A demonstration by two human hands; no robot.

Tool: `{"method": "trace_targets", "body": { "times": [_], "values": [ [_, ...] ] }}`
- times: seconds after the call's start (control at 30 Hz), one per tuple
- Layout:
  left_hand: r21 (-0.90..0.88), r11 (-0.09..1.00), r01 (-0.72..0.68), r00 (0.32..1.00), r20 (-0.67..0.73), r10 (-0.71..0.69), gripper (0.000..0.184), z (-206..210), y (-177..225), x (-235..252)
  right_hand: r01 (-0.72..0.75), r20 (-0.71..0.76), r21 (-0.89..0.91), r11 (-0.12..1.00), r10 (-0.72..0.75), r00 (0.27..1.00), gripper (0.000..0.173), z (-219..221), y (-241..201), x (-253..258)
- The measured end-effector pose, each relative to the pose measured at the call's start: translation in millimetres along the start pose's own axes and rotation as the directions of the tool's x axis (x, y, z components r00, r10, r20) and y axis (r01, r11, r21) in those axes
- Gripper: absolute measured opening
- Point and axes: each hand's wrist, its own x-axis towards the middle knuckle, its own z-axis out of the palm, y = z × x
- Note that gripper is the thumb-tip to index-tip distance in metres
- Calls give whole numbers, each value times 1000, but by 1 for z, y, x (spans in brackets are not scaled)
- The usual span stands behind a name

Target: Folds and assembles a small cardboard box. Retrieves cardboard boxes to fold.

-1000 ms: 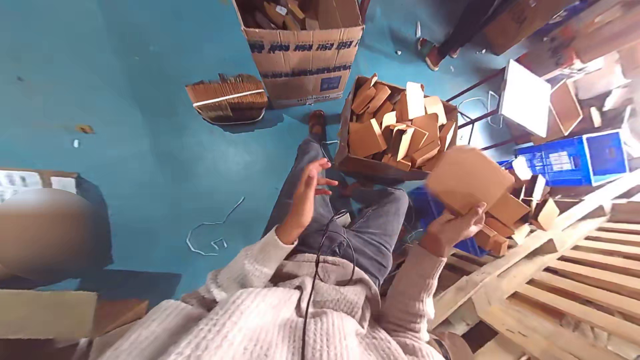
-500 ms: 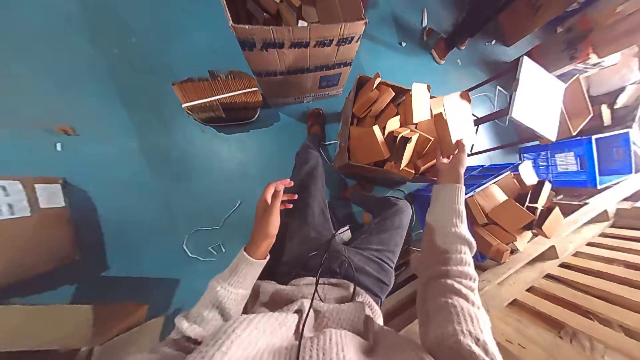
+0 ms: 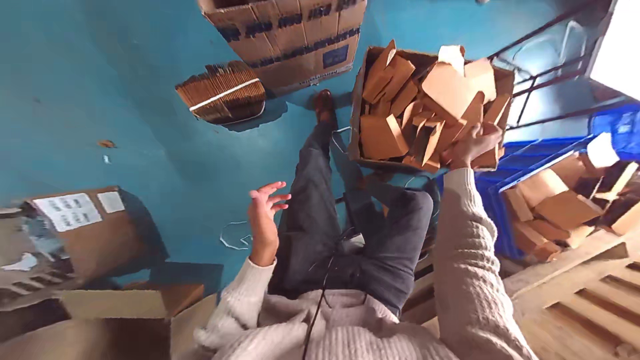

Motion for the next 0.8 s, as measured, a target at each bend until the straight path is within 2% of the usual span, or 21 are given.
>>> {"method": "trace_targets", "body": {
  "times": [0.07,0.13,0.2,0.23,0.27,0.3,0.37,0.4,0.43,0.47,0.53,0.6,0.7,0.77,0.8],
  "values": [
    [-23,998,-50,998,34,51,89,7,2,11,73,-74,-37,997,-75,994,50,-21,41,-29],
    [-63,989,-130,985,106,136,95,19,7,20,56,-94,-92,994,-65,993,45,-45,104,-63],
    [-81,974,-209,955,197,222,94,35,18,24,-116,-37,-200,973,110,993,45,-74,175,-108],
    [-86,966,-243,936,240,257,93,45,24,23,-267,18,-257,929,281,959,48,-89,209,-136],
    [-86,961,-264,918,283,277,91,55,30,23,-423,65,-297,856,460,885,51,-101,244,-165],
    [-77,958,-276,905,315,286,90,66,36,21,-575,107,-320,753,632,768,54,-111,277,-198],
    [-45,957,-286,889,360,282,88,89,42,12,-809,175,-375,452,892,417,61,-125,325,-264],
    [-23,957,-289,882,381,276,86,100,43,5,-857,193,-414,307,950,247,59,-128,337,-293],
    [-5,957,-291,874,406,268,84,109,43,-1,-880,209,-426,208,969,128,59,-129,349,-318],
    [17,956,-292,863,435,256,83,119,43,-8,-903,211,-402,151,975,69,61,-125,357,-339],
    [60,954,-292,840,493,226,82,135,42,-20,-939,208,-324,115,977,48,75,-108,365,-362],
    [96,949,-300,827,522,208,81,151,41,-31,-933,215,-314,175,971,109,88,-85,368,-361],
    [166,930,-327,810,557,185,81,167,38,-45,-934,230,-201,295,941,247,100,-51,366,-338],
    [225,915,-335,814,559,160,81,175,37,-53,-929,252,-166,332,925,286,106,-27,366,-314],
    [250,909,-334,821,552,149,81,179,36,-56,-933,268,-162,323,924,273,108,-15,366,-301]
  ]
}}
